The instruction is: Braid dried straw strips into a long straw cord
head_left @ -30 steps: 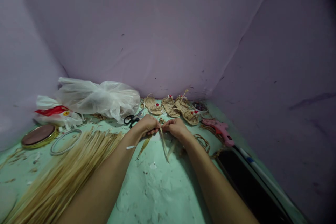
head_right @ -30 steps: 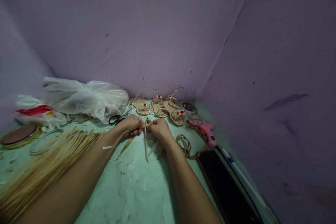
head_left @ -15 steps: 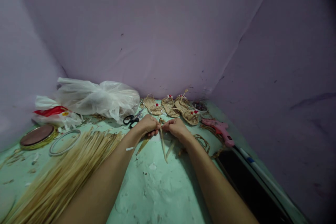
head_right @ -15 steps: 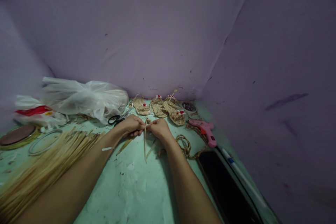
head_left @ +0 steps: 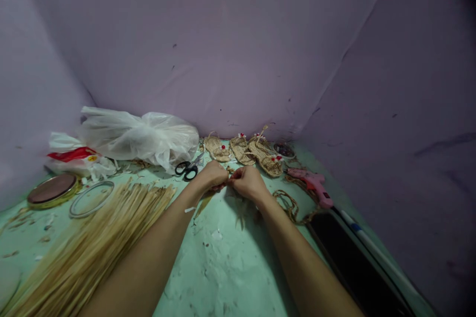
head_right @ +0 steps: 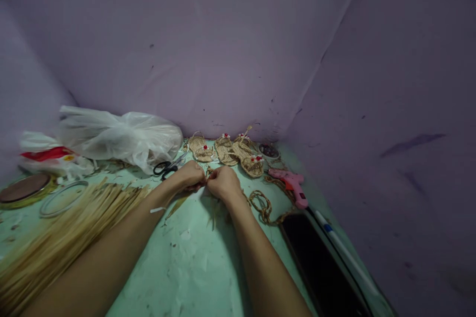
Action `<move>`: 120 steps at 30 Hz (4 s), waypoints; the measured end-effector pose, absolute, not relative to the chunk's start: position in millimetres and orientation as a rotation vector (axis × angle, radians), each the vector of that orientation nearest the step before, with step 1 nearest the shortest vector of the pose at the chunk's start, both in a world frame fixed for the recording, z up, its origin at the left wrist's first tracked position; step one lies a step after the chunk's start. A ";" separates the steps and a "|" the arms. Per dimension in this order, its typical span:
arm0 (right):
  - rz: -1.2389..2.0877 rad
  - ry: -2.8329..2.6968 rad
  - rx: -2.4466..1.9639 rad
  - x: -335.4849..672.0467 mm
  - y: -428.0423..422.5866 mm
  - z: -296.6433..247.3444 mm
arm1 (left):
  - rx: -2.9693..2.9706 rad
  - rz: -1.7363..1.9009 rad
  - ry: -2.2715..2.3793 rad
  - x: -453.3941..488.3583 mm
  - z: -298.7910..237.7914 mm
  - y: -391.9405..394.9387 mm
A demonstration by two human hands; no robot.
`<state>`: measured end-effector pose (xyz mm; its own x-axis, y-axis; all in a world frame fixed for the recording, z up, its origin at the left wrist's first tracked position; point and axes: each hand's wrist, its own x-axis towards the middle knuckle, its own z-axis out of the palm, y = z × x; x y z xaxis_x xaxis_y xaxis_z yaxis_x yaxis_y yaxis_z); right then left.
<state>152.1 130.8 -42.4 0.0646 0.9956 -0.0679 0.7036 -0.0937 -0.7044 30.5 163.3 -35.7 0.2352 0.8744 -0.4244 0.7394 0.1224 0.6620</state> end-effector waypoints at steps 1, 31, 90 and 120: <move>0.847 -1.653 -1.840 150.9 128.8 -37.8 | 1.629 0.202 1.539 30.9 -36.0 163.5; 0.995 -1.279 -1.673 139.1 132.6 -59.2 | 1.480 0.581 1.286 22.0 -34.1 155.4; 1.626 -1.101 -1.302 158.9 124.1 -35.5 | 1.388 0.418 1.204 13.5 -27.4 160.4; 1.112 -1.335 -1.480 148.2 132.1 -55.6 | 1.420 0.340 1.177 7.0 -40.0 169.7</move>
